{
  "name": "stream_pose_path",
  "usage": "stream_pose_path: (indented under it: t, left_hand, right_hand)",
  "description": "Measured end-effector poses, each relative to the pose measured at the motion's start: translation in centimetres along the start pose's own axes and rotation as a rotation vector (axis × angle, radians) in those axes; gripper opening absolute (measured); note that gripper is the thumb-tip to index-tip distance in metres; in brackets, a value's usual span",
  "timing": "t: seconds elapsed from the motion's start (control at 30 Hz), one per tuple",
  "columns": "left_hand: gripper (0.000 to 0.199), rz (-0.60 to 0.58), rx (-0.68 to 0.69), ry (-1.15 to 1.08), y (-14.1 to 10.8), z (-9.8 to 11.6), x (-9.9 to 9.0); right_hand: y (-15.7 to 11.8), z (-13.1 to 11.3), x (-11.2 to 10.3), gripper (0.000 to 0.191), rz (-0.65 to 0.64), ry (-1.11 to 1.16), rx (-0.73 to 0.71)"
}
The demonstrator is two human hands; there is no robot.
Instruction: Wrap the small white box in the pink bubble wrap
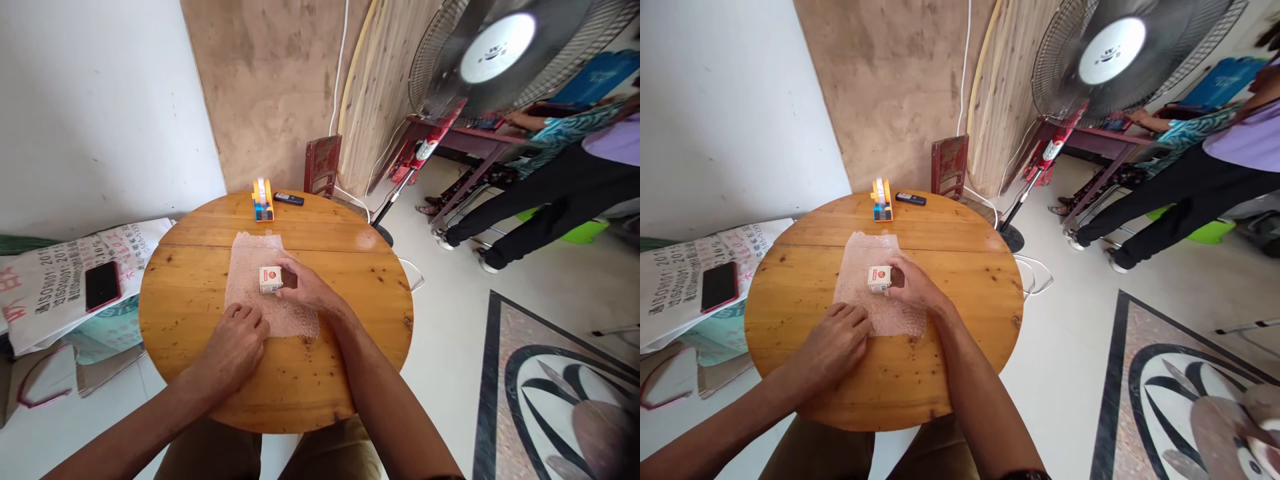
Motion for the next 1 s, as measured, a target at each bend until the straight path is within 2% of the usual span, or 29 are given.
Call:
stream_pose_path:
  t: [0.17, 0.3, 0.5, 0.67, 0.73, 0.83, 1.0]
  left_hand:
    - [0.019, 0.059, -0.027, -0.09, -0.4, -0.3, 0.3]
    - [0.014, 0.02, -0.03, -0.158, -0.8, -0.4, 0.4]
    - [0.021, -0.132, -0.008, -0.048, -0.4, 0.0, 0.7]
    - [0.012, -0.076, 0.029, 0.028, 0.5, 0.3, 0.9]
    - [0.012, -0.027, 0.009, -0.015, 0.7, 0.0, 0.4]
    - [0.015, 0.076, -0.073, -0.101, 1.0, -1.0, -1.4]
    - [0.012, 0.192, -0.281, -0.178, 3.3, -3.9, -4.7]
  right_hand:
    - [0.0, -0.4, 0.1, 0.053, 0.02, -0.048, 0.006]
    - [0.0, -0.2, 0.3, 0.051, 0.025, -0.065, 0.006]
    - [0.0, -0.8, 0.0, 0.049, 0.025, -0.067, -0.018]
    - [0.2, -0.4, -0.3, 0.047, 0.04, -0.063, 0.004]
    - [0.2, -0.2, -0.3, 0.047, 0.058, -0.061, 0.001]
    - [0.0, -0.1, 0.0, 0.048, 0.05, -0.018, 0.018]
    - [-0.6, 0.2, -0.6, 0.05, 0.059, 0.325, 0.18]
Point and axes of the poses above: each hand's wrist, its own y-axis towards the middle knuckle, its own x-axis out of the palm, z = x × y, the point moved 7 cm from there along y, towards the middle knuckle, and after that the axes turned 8 degrees about -y, right-handed, at the moved point
